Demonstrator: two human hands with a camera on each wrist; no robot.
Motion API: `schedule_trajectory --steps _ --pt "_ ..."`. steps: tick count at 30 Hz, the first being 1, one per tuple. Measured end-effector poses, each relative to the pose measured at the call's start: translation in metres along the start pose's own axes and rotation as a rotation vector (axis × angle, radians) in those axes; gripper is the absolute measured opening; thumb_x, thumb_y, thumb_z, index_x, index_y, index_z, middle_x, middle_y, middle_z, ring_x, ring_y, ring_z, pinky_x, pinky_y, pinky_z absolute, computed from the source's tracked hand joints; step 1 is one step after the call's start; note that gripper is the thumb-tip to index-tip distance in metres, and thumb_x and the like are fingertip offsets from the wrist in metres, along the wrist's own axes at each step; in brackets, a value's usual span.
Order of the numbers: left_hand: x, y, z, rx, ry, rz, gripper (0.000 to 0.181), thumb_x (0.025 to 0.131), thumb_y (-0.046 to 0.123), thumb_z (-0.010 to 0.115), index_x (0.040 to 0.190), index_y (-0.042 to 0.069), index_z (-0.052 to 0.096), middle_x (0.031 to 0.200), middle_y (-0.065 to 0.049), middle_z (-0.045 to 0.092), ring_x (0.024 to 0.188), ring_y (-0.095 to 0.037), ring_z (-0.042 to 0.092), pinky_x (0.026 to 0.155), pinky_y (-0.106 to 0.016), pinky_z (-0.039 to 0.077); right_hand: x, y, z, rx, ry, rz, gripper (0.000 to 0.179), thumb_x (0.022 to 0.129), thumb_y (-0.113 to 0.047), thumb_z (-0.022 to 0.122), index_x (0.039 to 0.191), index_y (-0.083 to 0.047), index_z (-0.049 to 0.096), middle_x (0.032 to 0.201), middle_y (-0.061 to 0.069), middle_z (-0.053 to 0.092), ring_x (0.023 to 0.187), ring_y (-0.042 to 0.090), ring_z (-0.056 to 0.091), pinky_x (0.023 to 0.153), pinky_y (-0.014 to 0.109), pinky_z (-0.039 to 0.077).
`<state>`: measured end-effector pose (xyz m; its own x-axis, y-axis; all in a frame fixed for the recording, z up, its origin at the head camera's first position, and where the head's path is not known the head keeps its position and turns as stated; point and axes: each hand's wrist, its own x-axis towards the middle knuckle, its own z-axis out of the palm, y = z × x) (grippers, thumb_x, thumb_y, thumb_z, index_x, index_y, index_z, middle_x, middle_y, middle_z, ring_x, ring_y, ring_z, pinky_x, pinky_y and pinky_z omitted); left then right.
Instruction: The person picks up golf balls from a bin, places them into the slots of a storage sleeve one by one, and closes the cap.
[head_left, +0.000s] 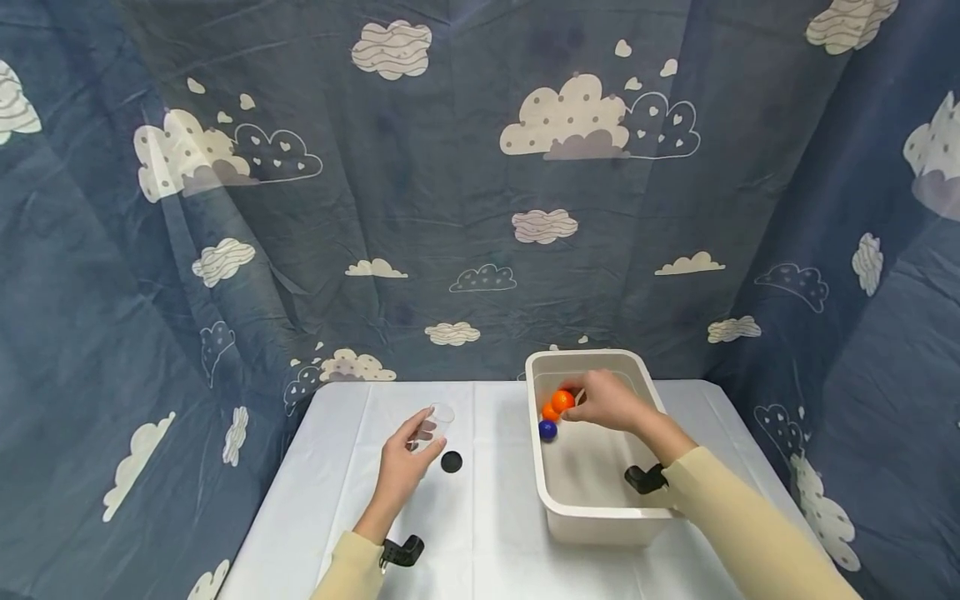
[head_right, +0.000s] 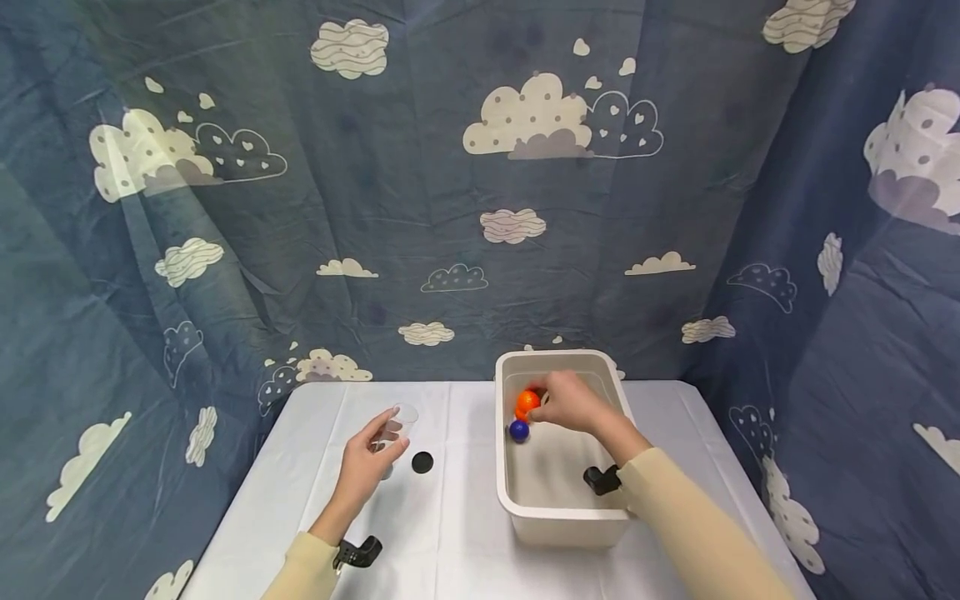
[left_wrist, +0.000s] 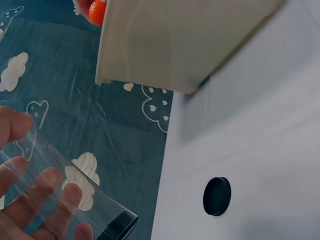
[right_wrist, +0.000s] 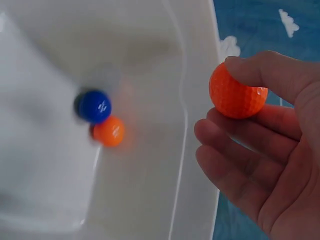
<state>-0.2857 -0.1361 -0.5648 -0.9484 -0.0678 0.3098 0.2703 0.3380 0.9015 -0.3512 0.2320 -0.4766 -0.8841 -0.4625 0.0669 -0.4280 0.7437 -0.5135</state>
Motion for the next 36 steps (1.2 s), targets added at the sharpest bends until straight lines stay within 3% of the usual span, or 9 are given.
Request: schedule_trajectory --steps 4,9,21,26,30,36 --pt "-0.002 0.007 -0.002 0.004 -0.016 0.014 0.057 0.084 0.019 0.082 0.137 0.028 0.062 0.112 0.002 0.069 0.101 -0.019 0.063 0.092 -0.053 0.045 0.002 -0.016 0.005 0.044 0.010 -0.024 0.030 0.080 -0.022 0.085 0.107 -0.015 0.075 0.086 -0.007 0.068 0.074 0.016 0.063 0.067 0.032 0.052" --pt "-0.004 0.016 -0.001 0.004 -0.019 0.023 0.049 0.083 0.025 0.085 0.128 0.024 0.065 0.113 0.000 0.071 0.100 -0.018 0.064 0.092 -0.053 0.046 0.008 -0.041 0.014 0.094 0.024 -0.094 0.029 0.080 -0.021 0.085 0.107 -0.018 0.074 0.091 -0.009 0.069 0.075 0.014 0.063 0.068 0.032 0.052" --pt "-0.022 0.026 0.011 0.024 -0.072 0.026 0.049 0.086 0.030 0.082 0.132 0.027 0.065 0.105 0.010 0.070 0.100 -0.017 0.065 0.088 -0.051 0.048 0.008 -0.092 0.033 0.170 -0.026 -0.165 0.032 0.083 -0.026 0.083 0.113 -0.025 0.073 0.095 -0.014 0.069 0.077 0.012 0.065 0.068 0.030 0.054" --pt "-0.026 0.026 0.014 0.004 -0.089 0.032 0.052 0.085 0.038 0.081 0.133 0.034 0.063 0.105 0.013 0.068 0.101 -0.024 0.064 0.087 -0.054 0.048 0.007 -0.101 0.037 0.238 -0.027 -0.164 0.035 0.082 -0.030 0.084 0.115 -0.027 0.072 0.101 -0.016 0.069 0.080 0.011 0.065 0.068 0.031 0.056" --pt "-0.030 0.024 0.015 0.009 -0.120 0.042 0.053 0.085 0.041 0.080 0.135 0.037 0.062 0.105 0.004 0.069 0.100 -0.032 0.065 0.086 -0.053 0.048 0.002 -0.104 0.041 0.255 -0.014 -0.164 0.036 0.082 -0.029 0.085 0.115 -0.026 0.072 0.103 -0.016 0.069 0.079 0.011 0.065 0.066 0.030 0.056" --pt "-0.035 0.024 0.012 0.064 -0.127 0.077 0.055 0.086 0.035 0.081 0.137 0.026 0.063 0.101 -0.002 0.071 0.091 -0.017 0.066 0.082 -0.051 0.052 -0.003 -0.108 0.047 0.284 -0.004 -0.174 0.037 0.082 -0.030 0.084 0.116 -0.026 0.072 0.103 -0.015 0.069 0.079 0.011 0.066 0.066 0.030 0.056"
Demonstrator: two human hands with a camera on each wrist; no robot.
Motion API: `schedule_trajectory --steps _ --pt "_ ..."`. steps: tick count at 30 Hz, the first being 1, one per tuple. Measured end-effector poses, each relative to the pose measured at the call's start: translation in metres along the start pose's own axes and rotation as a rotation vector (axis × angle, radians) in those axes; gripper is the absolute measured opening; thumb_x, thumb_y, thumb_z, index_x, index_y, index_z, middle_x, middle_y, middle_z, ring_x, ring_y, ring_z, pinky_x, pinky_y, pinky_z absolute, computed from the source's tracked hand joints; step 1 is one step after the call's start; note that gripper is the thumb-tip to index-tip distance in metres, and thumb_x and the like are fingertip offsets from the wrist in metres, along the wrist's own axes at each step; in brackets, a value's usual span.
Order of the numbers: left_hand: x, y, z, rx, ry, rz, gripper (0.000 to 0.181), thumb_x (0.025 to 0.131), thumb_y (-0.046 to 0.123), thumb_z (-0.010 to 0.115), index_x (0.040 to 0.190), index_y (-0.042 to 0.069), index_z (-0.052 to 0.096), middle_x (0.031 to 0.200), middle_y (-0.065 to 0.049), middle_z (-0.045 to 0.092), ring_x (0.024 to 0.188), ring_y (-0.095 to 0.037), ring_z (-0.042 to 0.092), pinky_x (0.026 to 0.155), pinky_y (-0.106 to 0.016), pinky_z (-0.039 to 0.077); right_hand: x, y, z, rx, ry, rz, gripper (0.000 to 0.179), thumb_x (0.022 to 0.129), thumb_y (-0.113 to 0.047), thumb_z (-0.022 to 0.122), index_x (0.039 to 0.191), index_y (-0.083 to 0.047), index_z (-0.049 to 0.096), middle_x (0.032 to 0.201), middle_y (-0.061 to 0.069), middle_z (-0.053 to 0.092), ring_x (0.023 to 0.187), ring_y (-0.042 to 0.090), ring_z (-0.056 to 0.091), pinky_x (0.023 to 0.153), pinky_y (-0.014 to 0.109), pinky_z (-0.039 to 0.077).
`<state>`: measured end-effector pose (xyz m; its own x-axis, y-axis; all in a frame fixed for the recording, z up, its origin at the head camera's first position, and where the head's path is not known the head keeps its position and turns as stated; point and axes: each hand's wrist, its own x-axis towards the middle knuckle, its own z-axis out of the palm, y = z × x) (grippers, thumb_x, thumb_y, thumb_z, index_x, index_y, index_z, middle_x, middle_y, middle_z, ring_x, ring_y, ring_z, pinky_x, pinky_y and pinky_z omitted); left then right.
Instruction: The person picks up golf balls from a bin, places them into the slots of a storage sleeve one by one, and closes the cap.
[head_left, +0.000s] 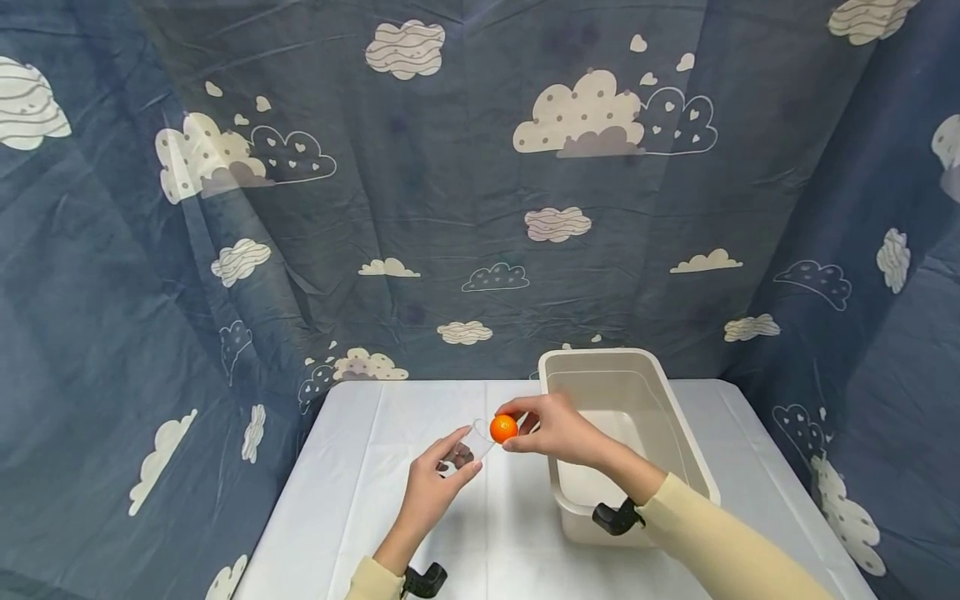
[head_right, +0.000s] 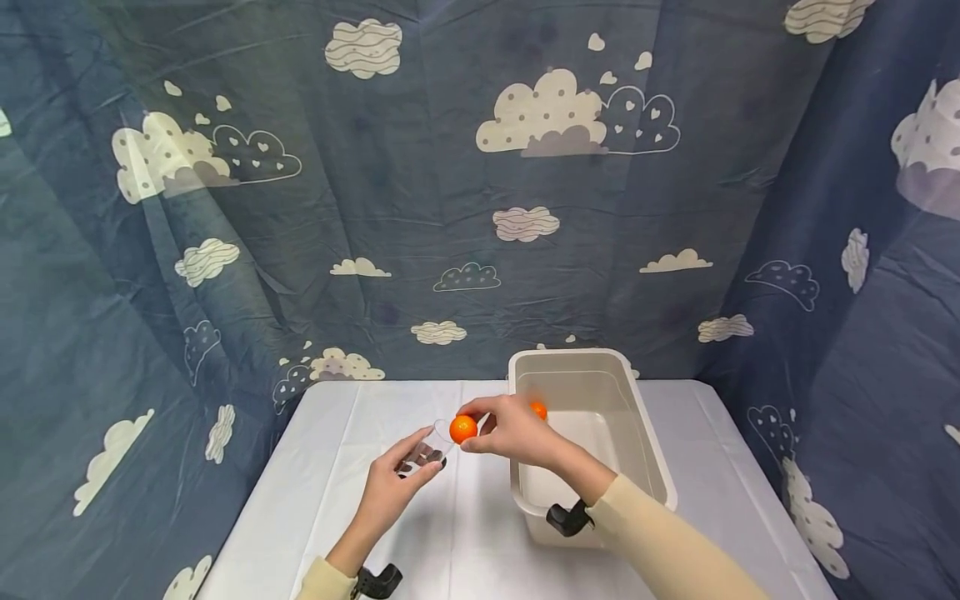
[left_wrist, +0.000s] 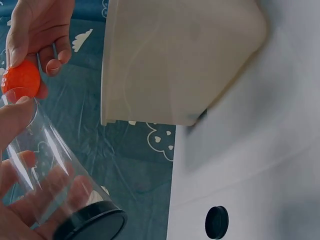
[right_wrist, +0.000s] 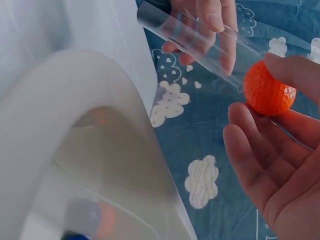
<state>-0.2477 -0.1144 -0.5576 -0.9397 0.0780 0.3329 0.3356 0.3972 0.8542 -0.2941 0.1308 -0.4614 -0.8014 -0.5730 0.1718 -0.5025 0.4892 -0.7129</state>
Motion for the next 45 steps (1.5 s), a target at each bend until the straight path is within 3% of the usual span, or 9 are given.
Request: schedule_trajectory --steps 6,11,19,22,28,38,45 --pt "-0.001 0.006 0.002 0.038 -0.013 0.058 0.058 0.085 0.034 0.082 0.138 0.020 0.062 0.104 0.006 0.072 0.090 -0.016 0.068 0.081 -0.036 0.052 -0.001 -0.001 0.001 0.021 -0.011 0.000 0.034 0.085 -0.032 0.083 0.117 -0.029 0.071 0.104 -0.016 0.069 0.081 0.012 0.066 0.068 0.031 0.056" --pt "-0.003 0.010 0.003 0.046 -0.041 0.120 0.055 0.086 0.024 0.081 0.137 0.014 0.063 0.108 0.007 0.071 0.093 -0.021 0.068 0.081 -0.038 0.051 -0.003 0.001 0.002 0.033 -0.027 0.006 0.034 0.085 -0.034 0.082 0.117 -0.029 0.071 0.103 -0.016 0.069 0.082 0.012 0.065 0.069 0.031 0.056" --pt "-0.004 0.013 0.003 -0.004 -0.032 0.028 0.049 0.081 0.030 0.086 0.126 0.019 0.070 0.107 0.012 0.073 0.091 -0.011 0.067 0.076 -0.032 0.052 -0.006 0.008 0.003 0.045 -0.019 -0.025 0.035 0.087 -0.033 0.081 0.118 -0.019 0.073 0.102 -0.009 0.071 0.080 0.014 0.066 0.070 0.030 0.056" --pt "-0.003 0.012 0.005 -0.051 -0.038 -0.006 0.048 0.080 0.029 0.087 0.125 0.020 0.071 0.107 0.010 0.073 0.094 -0.017 0.068 0.079 -0.030 0.054 -0.007 0.010 0.002 0.050 -0.011 -0.039 0.035 0.088 -0.032 0.080 0.118 -0.015 0.073 0.100 -0.005 0.071 0.080 0.015 0.067 0.071 0.031 0.056" --pt "-0.003 0.009 0.007 -0.154 -0.042 -0.042 0.048 0.080 0.024 0.087 0.125 0.023 0.071 0.107 0.006 0.073 0.096 -0.030 0.068 0.079 -0.028 0.057 -0.007 0.014 0.000 0.052 -0.005 -0.045 0.032 0.090 -0.032 0.078 0.119 -0.021 0.072 0.099 -0.007 0.070 0.081 0.014 0.067 0.073 0.035 0.056" --pt "-0.003 0.011 0.005 -0.130 -0.017 -0.044 0.047 0.081 0.035 0.086 0.125 0.031 0.070 0.103 0.002 0.074 0.097 -0.016 0.069 0.083 -0.029 0.056 -0.003 0.011 -0.012 0.027 0.000 -0.061 0.032 0.092 -0.030 0.076 0.122 -0.020 0.070 0.101 -0.007 0.071 0.083 0.013 0.068 0.073 0.032 0.056" --pt "-0.003 0.010 0.005 -0.135 0.006 -0.034 0.045 0.082 0.028 0.086 0.125 0.031 0.070 0.101 0.007 0.073 0.095 -0.015 0.068 0.083 -0.028 0.056 0.005 0.018 -0.029 0.009 0.025 -0.048 0.031 0.091 -0.026 0.076 0.121 -0.018 0.071 0.101 -0.005 0.071 0.087 0.015 0.069 0.077 0.034 0.056"
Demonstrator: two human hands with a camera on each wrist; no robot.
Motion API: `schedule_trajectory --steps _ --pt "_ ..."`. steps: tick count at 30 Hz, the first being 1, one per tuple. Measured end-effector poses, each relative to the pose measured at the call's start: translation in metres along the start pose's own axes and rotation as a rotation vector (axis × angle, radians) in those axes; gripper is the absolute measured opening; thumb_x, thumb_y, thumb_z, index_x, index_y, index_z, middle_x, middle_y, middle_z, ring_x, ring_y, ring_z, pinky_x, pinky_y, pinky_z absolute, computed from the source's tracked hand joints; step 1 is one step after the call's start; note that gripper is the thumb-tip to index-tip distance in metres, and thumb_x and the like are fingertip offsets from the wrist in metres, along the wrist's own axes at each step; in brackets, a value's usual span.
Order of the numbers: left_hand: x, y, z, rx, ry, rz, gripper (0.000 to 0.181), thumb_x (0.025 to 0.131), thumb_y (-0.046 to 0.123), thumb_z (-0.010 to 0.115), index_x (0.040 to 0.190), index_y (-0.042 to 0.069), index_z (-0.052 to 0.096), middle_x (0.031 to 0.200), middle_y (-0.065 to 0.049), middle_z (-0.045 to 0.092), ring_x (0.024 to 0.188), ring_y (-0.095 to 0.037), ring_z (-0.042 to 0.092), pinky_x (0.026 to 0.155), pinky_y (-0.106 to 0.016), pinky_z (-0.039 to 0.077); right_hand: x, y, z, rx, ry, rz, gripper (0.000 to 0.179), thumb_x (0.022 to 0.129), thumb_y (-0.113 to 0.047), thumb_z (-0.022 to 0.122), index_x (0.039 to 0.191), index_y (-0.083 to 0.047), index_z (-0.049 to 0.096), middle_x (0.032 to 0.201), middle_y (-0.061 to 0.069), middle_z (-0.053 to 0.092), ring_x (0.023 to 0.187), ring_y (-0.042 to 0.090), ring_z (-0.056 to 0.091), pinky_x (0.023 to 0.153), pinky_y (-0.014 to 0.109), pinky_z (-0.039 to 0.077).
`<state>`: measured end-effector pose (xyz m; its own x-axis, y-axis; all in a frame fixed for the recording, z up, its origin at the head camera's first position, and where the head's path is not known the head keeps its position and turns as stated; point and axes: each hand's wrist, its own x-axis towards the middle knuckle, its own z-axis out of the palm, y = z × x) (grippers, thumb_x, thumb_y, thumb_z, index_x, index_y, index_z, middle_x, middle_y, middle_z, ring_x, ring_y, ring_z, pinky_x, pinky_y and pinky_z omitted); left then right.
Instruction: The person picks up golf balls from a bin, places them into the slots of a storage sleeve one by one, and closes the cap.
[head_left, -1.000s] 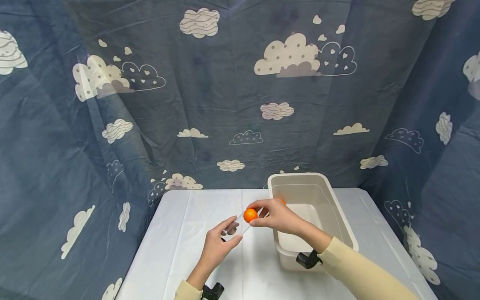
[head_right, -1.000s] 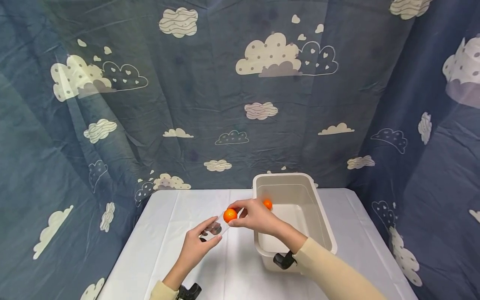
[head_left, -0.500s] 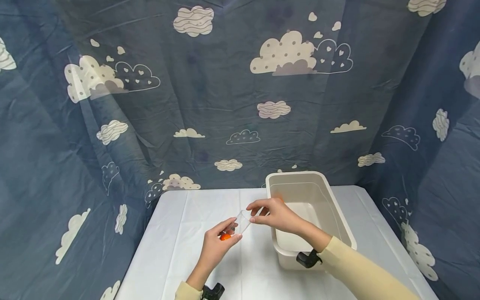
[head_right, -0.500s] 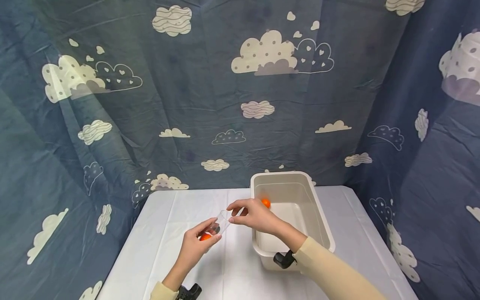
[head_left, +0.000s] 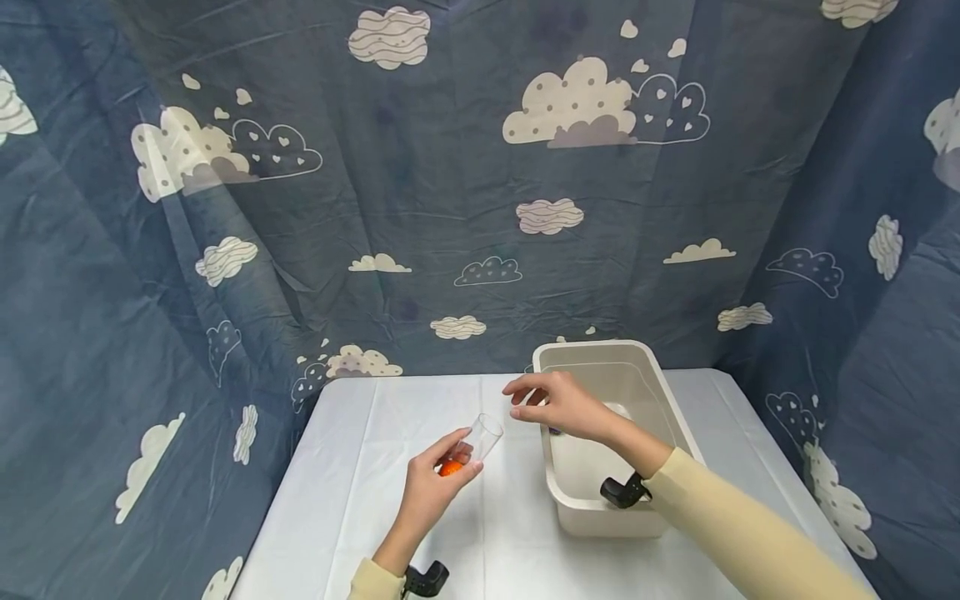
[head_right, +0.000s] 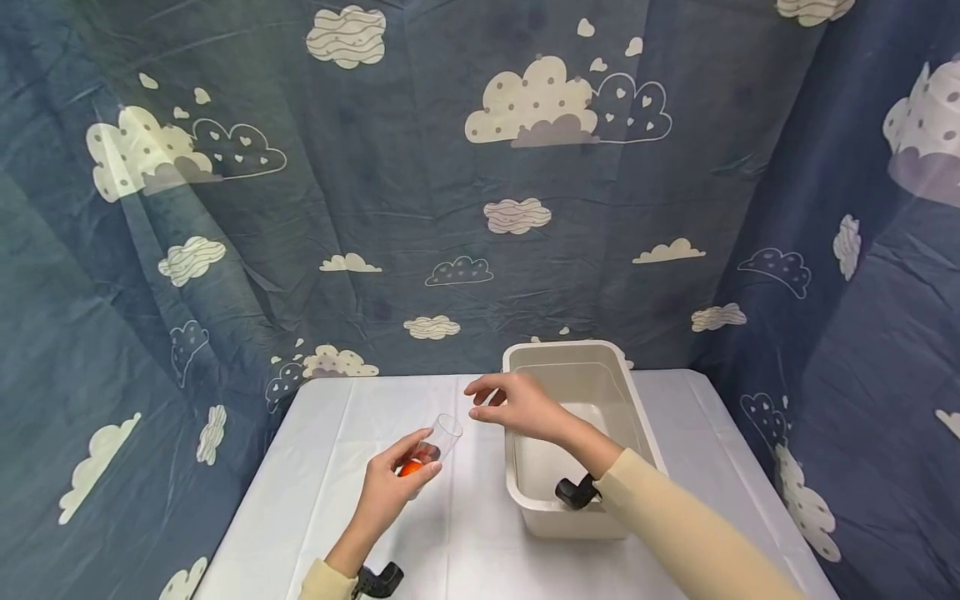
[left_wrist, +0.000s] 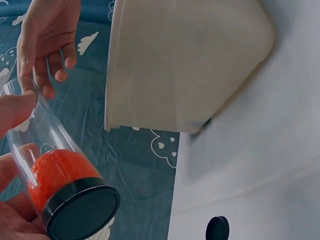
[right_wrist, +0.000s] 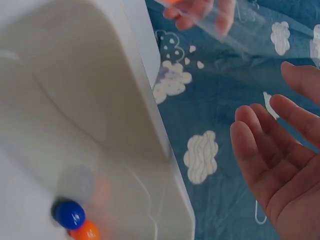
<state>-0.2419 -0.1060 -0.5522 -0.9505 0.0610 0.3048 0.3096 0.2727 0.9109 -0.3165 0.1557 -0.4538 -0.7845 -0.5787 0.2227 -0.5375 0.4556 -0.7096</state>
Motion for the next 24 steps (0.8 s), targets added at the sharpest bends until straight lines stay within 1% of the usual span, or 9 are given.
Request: schedule_trajectory --steps 5,8,12,14,17,20,24 --pt "-0.001 -0.002 -0.002 -0.012 0.005 -0.010 0.046 0.083 0.028 0.085 0.126 0.029 0.069 0.104 -0.001 0.073 0.095 -0.020 0.067 0.085 -0.027 0.055 0.007 0.010 -0.013 0.019 0.016 0.022 0.031 0.092 -0.025 0.075 0.121 -0.015 0.071 0.105 0.003 0.072 0.092 0.019 0.069 0.081 0.037 0.056" --pt "-0.001 -0.004 -0.005 -0.024 0.015 -0.013 0.046 0.083 0.030 0.085 0.127 0.029 0.069 0.107 -0.005 0.073 0.096 -0.021 0.067 0.085 -0.030 0.056 0.013 0.019 -0.020 0.023 0.037 0.043 0.031 0.092 -0.026 0.076 0.120 -0.015 0.072 0.107 0.001 0.071 0.094 0.019 0.068 0.082 0.036 0.056" --pt "0.000 -0.006 -0.008 -0.022 0.028 -0.008 0.047 0.083 0.032 0.085 0.127 0.031 0.069 0.108 -0.003 0.073 0.096 -0.019 0.067 0.085 -0.034 0.057 0.020 0.036 -0.026 0.023 0.075 0.067 0.027 0.092 -0.022 0.076 0.117 -0.014 0.073 0.107 -0.002 0.071 0.094 0.020 0.067 0.083 0.036 0.056" --pt "0.000 -0.007 -0.009 -0.016 0.031 -0.006 0.047 0.083 0.033 0.085 0.127 0.030 0.069 0.108 -0.001 0.073 0.096 -0.018 0.067 0.085 -0.035 0.057 0.022 0.046 -0.027 0.026 0.093 0.085 0.023 0.093 -0.019 0.075 0.115 -0.012 0.074 0.105 0.000 0.071 0.093 0.021 0.066 0.084 0.036 0.055" --pt "0.000 -0.007 -0.010 -0.007 0.033 0.001 0.048 0.083 0.034 0.084 0.128 0.026 0.069 0.107 0.002 0.073 0.096 -0.018 0.067 0.084 -0.035 0.057 0.024 0.060 -0.027 0.020 0.120 0.121 0.019 0.093 -0.015 0.073 0.112 -0.010 0.075 0.101 0.002 0.071 0.091 0.021 0.065 0.085 0.037 0.054" --pt "-0.001 -0.006 -0.010 -0.009 0.035 0.008 0.049 0.083 0.032 0.084 0.129 0.022 0.069 0.107 0.003 0.073 0.096 -0.020 0.066 0.084 -0.037 0.057 0.026 0.074 -0.026 0.021 0.137 0.153 0.019 0.093 -0.014 0.073 0.110 -0.006 0.074 0.100 0.005 0.072 0.091 0.022 0.065 0.085 0.037 0.054" --pt "-0.001 -0.005 -0.009 -0.024 0.045 -0.005 0.048 0.082 0.024 0.086 0.127 0.025 0.069 0.107 0.002 0.073 0.096 -0.024 0.066 0.084 -0.045 0.057 0.027 0.095 -0.024 0.020 0.156 0.178 0.022 0.093 -0.013 0.073 0.111 -0.001 0.073 0.102 0.010 0.072 0.092 0.025 0.066 0.085 0.039 0.054"
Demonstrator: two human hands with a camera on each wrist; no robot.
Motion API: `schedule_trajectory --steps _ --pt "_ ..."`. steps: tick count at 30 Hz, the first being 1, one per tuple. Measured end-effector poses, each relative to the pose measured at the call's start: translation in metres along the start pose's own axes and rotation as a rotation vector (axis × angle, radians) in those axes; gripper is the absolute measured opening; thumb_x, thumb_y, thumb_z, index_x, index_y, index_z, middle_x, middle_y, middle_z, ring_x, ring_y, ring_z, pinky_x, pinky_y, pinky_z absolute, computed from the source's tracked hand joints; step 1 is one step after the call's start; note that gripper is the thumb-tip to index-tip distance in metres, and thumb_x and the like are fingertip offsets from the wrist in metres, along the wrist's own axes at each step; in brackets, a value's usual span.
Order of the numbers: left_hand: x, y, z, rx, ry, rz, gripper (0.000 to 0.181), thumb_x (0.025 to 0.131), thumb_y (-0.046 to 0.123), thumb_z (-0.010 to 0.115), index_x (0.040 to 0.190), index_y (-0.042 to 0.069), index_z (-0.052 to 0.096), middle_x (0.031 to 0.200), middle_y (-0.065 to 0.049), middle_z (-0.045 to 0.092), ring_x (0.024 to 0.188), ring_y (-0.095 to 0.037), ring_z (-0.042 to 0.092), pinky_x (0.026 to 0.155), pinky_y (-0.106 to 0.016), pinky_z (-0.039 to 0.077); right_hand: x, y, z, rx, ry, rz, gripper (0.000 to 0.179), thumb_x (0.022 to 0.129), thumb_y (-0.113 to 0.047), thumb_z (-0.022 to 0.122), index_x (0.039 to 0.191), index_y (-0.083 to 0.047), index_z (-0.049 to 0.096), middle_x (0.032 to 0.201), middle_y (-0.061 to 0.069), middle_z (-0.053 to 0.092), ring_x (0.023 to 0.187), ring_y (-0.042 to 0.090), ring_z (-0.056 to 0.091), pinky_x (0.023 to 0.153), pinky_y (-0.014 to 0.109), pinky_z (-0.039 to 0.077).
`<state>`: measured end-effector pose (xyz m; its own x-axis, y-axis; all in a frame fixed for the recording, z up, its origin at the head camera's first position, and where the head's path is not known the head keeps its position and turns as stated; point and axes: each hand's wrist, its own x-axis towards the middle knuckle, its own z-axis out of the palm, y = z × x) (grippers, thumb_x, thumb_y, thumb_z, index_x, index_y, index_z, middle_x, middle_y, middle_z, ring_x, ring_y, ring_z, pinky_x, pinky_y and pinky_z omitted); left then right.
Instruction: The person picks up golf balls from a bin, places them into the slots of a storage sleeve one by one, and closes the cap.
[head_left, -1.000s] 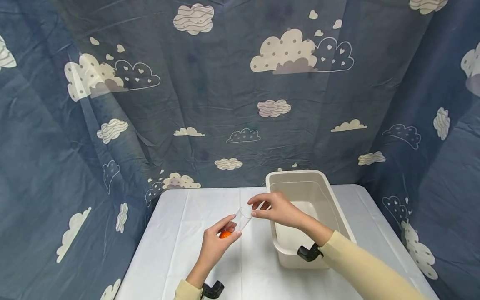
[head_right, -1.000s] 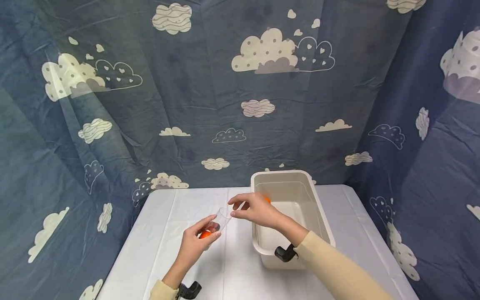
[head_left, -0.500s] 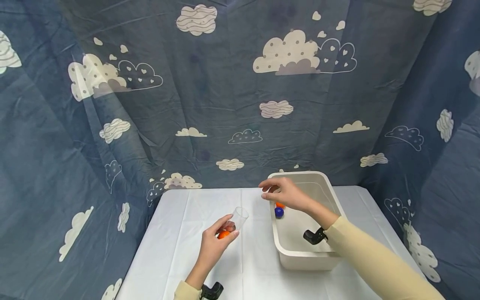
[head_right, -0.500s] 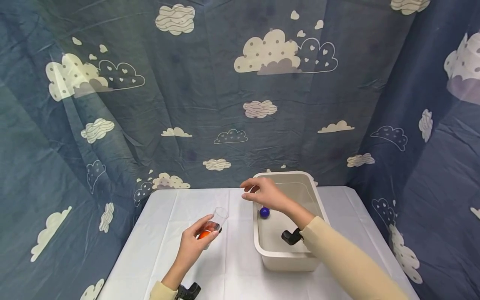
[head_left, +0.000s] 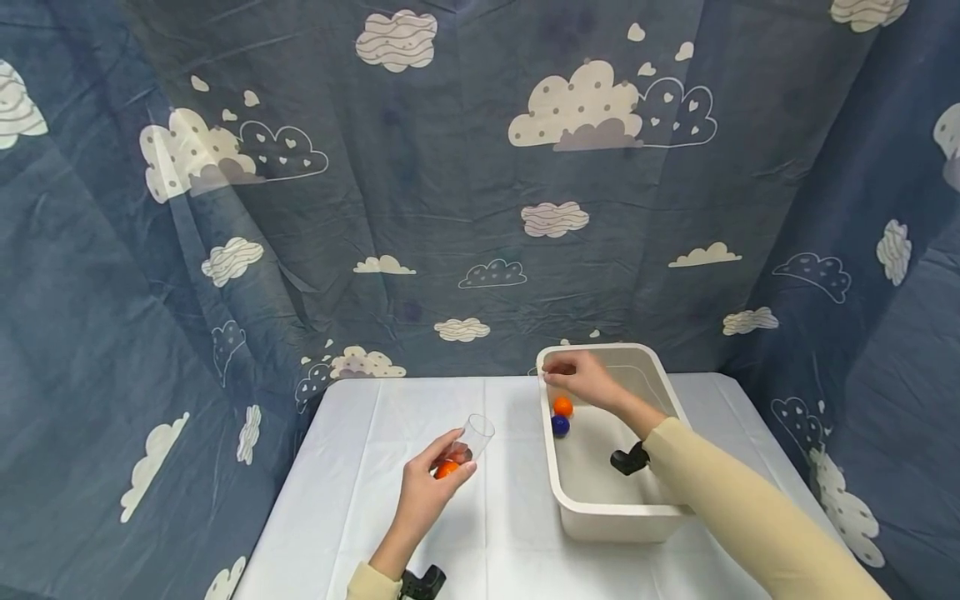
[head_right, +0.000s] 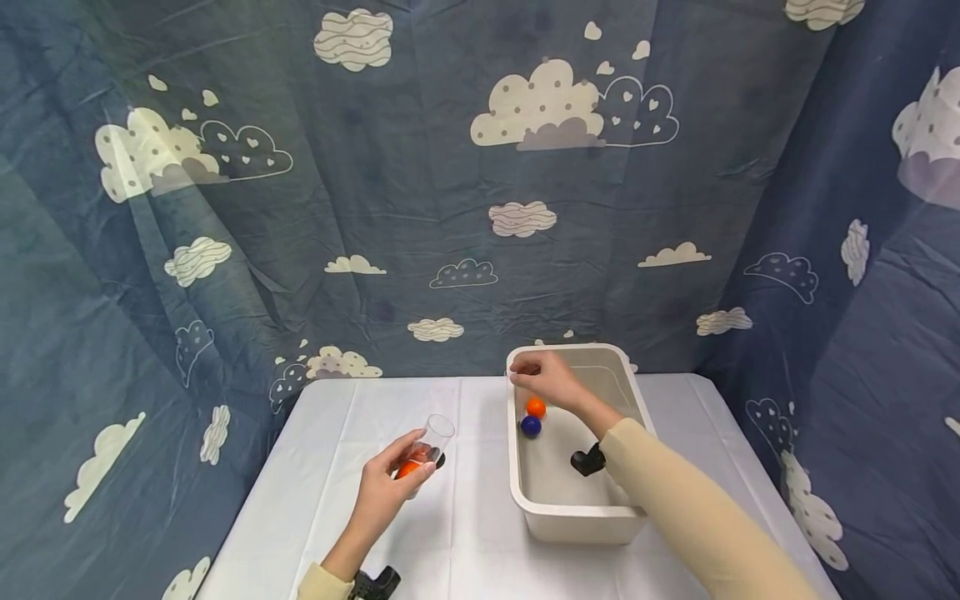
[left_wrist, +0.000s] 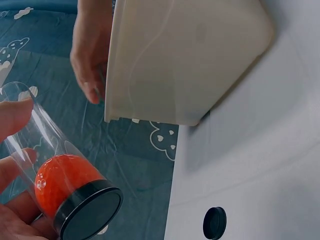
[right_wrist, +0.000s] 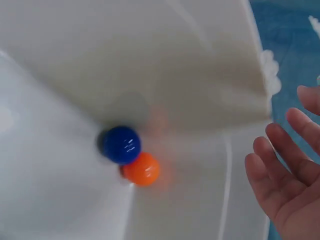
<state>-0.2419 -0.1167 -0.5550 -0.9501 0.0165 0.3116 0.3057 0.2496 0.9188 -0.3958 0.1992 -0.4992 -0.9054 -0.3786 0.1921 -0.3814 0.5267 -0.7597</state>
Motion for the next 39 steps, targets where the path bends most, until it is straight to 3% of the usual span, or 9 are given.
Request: schedule_trajectory --steps 5,10,14,19,27,29,34,39 --pt "-0.001 0.005 0.001 -0.004 0.023 -0.028 0.049 0.083 0.010 0.084 0.128 0.019 0.068 0.108 -0.008 0.073 0.098 -0.033 0.066 0.085 -0.054 0.054 0.004 0.021 0.004 0.024 -0.017 0.095 0.025 0.093 -0.011 0.071 0.115 0.001 0.072 0.107 0.014 0.072 0.098 0.029 0.066 0.087 0.044 0.054" --pt "-0.004 0.024 -0.002 0.008 0.016 -0.016 0.047 0.084 0.005 0.081 0.128 0.009 0.067 0.109 -0.020 0.071 0.098 -0.039 0.066 0.086 -0.057 0.053 0.007 0.042 0.010 0.016 -0.079 0.183 0.030 0.092 -0.010 0.071 0.119 0.003 0.070 0.112 0.018 0.071 0.103 0.031 0.066 0.090 0.046 0.053" --pt "-0.005 0.036 -0.005 0.013 0.015 0.000 0.045 0.084 0.005 0.081 0.127 0.008 0.068 0.107 -0.020 0.071 0.097 -0.037 0.066 0.085 -0.053 0.054 0.007 0.057 0.015 0.010 -0.120 0.244 0.033 0.092 -0.011 0.069 0.122 0.000 0.070 0.116 0.019 0.070 0.101 0.030 0.066 0.083 0.045 0.055" --pt "-0.006 0.037 -0.006 0.016 0.025 -0.005 0.046 0.083 0.003 0.081 0.127 0.005 0.067 0.107 -0.018 0.072 0.097 -0.038 0.066 0.083 -0.050 0.055 0.008 0.067 0.021 0.057 -0.151 0.338 0.036 0.094 -0.010 0.063 0.129 -0.003 0.066 0.126 0.020 0.065 0.107 0.034 0.062 0.077 0.048 0.054" --pt "-0.005 0.037 -0.008 0.014 0.009 -0.021 0.047 0.084 0.006 0.081 0.129 0.006 0.067 0.111 -0.020 0.071 0.100 -0.036 0.065 0.084 -0.049 0.056 0.008 0.076 0.027 0.046 -0.201 0.383 0.040 0.093 -0.003 0.055 0.132 0.001 0.063 0.128 0.020 0.064 0.109 0.041 0.057 0.083 0.060 0.051" --pt "-0.005 0.037 -0.009 0.017 0.006 -0.021 0.047 0.085 0.006 0.081 0.130 0.006 0.067 0.112 -0.020 0.070 0.100 -0.036 0.064 0.084 -0.049 0.056 0.007 0.080 0.027 0.033 -0.207 0.380 0.040 0.092 -0.001 0.055 0.131 0.002 0.064 0.128 0.021 0.064 0.107 0.038 0.059 0.081 0.057 0.052" --pt "-0.006 0.035 -0.009 0.026 0.010 -0.033 0.048 0.084 0.004 0.081 0.130 0.006 0.067 0.111 -0.018 0.071 0.100 -0.037 0.064 0.085 -0.049 0.055 0.006 0.090 0.028 0.009 -0.222 0.317 0.038 0.087 0.009 0.058 0.124 0.007 0.066 0.118 0.024 0.067 0.095 0.037 0.061 0.069 0.038 0.052" --pt "-0.006 0.034 -0.008 0.023 0.014 -0.028 0.048 0.084 0.005 0.081 0.129 0.005 0.067 0.110 -0.020 0.071 0.098 -0.038 0.065 0.083 -0.049 0.056 0.005 0.095 0.030 -0.064 -0.237 0.286 0.043 0.075 0.013 0.068 0.118 0.006 0.069 0.112 0.023 0.069 0.095 0.031 0.064 0.078 0.036 0.051"
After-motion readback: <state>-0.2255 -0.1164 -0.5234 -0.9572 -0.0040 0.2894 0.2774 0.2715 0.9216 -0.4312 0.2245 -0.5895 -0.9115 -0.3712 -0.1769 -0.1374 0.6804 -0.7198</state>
